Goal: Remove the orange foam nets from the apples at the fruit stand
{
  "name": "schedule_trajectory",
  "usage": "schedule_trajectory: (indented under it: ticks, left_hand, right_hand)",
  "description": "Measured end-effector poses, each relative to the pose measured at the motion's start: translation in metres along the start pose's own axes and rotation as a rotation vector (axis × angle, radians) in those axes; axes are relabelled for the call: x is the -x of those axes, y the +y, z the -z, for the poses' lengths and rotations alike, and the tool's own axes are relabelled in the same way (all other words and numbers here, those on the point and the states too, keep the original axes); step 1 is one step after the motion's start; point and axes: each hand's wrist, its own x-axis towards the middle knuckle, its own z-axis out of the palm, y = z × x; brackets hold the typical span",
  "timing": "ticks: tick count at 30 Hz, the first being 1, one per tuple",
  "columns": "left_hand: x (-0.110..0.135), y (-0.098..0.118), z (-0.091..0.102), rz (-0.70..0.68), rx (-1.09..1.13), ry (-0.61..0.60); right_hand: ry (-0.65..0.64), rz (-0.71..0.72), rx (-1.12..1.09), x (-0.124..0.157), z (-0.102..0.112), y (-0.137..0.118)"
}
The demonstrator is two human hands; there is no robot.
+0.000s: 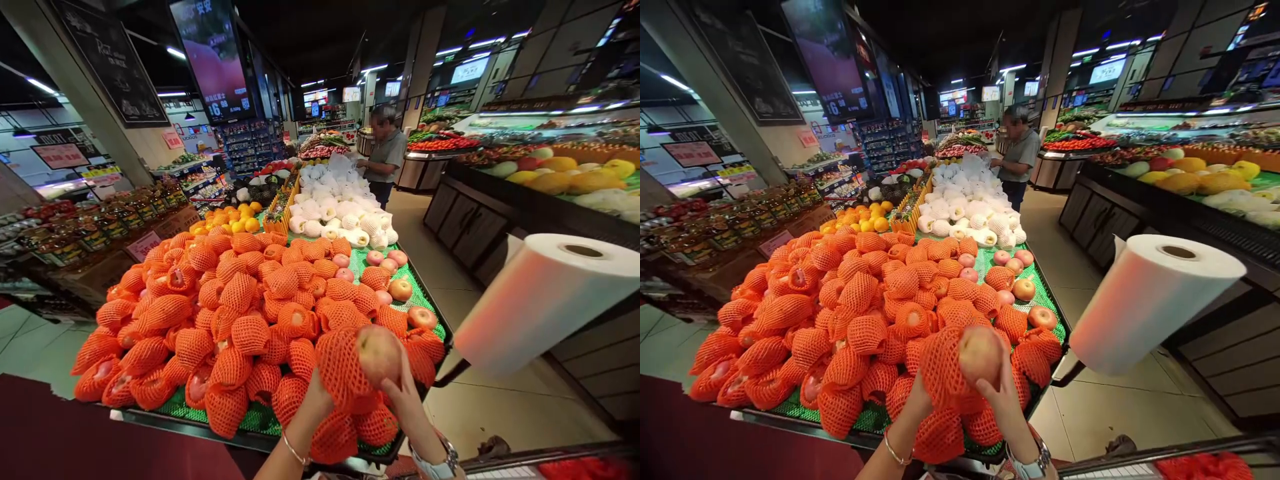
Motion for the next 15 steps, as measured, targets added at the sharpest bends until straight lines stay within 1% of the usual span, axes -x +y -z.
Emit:
schedule_trajectory:
  ticks: [4,6,8,11,13,15]
  left_hand:
    - [0.003,0.022,0.007,-0.049,-0.084,-0.153]
    - [0.006,0.036,0.01,-0.091,-0.193,-0.249]
    - [0.009,0.048,0.01,-0.152,-0.316,-0.351]
    - [0.01,0.058,0.004,-0.276,-0.473,-0.444]
    - [0.009,0.06,0.0,-0.368,-0.587,-0.473]
    - [0.009,0.061,-0.002,-0.431,-0.701,-0.487]
  right_hand:
    - [-0.197,-0.054,0.041,-0.002,0.011,-0.014]
    - [-0.295,-0.116,0.068,-0.003,0.017,-0.018]
    - [-0.36,-0.16,0.07,-0.003,0.021,-0.019]
    - [-0.374,-0.135,0.03,0.001,0.022,-0.017]
    - [-0.333,-0.121,-0.02,0.005,0.018,-0.014]
    - [-0.262,-0.127,-0.117,0.009,0.013,-0.011]
